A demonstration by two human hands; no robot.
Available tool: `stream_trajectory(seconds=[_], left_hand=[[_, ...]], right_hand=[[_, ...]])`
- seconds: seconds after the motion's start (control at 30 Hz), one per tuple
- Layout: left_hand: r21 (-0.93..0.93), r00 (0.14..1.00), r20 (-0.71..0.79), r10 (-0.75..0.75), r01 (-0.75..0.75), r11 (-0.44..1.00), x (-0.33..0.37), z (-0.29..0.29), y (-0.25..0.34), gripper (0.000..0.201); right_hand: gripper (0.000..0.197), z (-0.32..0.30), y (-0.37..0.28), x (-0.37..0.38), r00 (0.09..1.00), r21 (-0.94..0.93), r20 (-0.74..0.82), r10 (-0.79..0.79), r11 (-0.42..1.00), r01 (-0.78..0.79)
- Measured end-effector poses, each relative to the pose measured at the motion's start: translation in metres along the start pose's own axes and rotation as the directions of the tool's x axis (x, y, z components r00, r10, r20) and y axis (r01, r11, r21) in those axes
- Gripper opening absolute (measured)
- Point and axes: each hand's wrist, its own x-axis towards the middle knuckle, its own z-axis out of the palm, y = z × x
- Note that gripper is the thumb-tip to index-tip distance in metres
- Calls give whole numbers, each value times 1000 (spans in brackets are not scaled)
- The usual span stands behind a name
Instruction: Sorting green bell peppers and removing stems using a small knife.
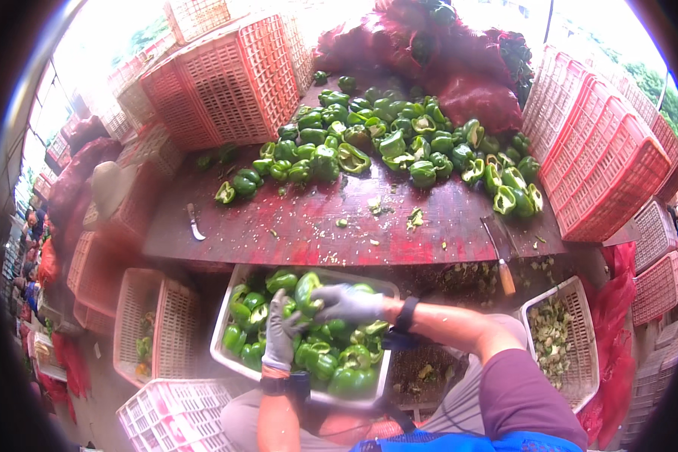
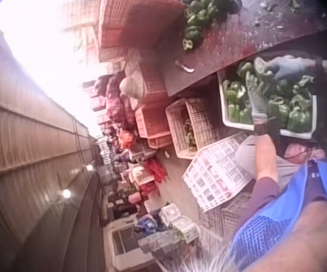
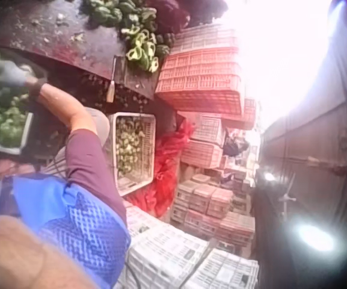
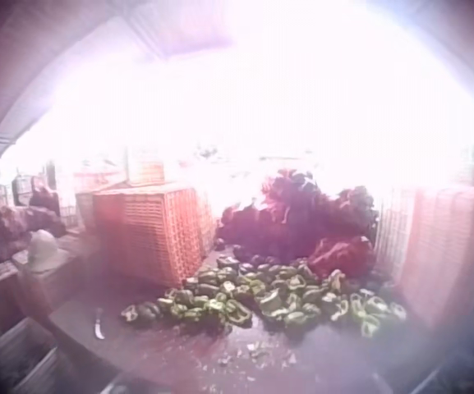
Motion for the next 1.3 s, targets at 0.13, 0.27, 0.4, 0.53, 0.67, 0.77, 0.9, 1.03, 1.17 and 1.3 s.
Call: stream_trajectory(seconds=[0.13, 0.27, 0.4, 0.53, 0.67, 0.77, 0.9, 1.03, 1.17, 1.3], left_hand=[[-432, 961, 204, -185, 258, 864, -61, 15, 21, 37], [-468, 989, 70, -127, 145, 872, -81, 28, 8, 25], [-193, 996, -82, 45, -60, 979, -96, 48, 15, 49], [562, 912, -45, 408, -314, 765, -83, 50, 5, 74], [959, 907, 241, 344, -277, 58, -87, 51, -21, 85], [940, 927, 331, 177, -309, -145, -91, 49, -68, 87], [935, 925, 344, 159, -324, -144, -89, 51, -78, 81], [932, 923, 349, 161, -325, -160, -89, 46, -74, 82], [904, 887, 422, 188, -396, -161, -81, 60, -91, 80], [922, 906, 377, 194, -346, -175, -83, 41, -85, 83]], right_hand=[[34, 74, 6, 8, 991, -162, 52, -120, 979, 127], [18, 110, 18, -3, 989, -461, -27, -145, 880, 117], [12, 93, -24, -41, 997, -795, 61, -44, 602, 75], [13, -9, -17, -136, 984, -803, -111, -141, 596, -5], [18, -116, -33, -275, 682, -618, -708, 181, 308, -723], [34, -172, 9, -407, 322, -359, -845, 426, -7, -933], [74, -210, 26, -440, 128, -140, -909, 396, -1, -990], [78, -287, 73, -389, 150, -63, -963, 224, 352, -934], [65, -352, 128, -375, -83, 172, -935, 345, 238, -956], [38, -322, 130, -280, -146, 164, -970, 195, 79, -983]])
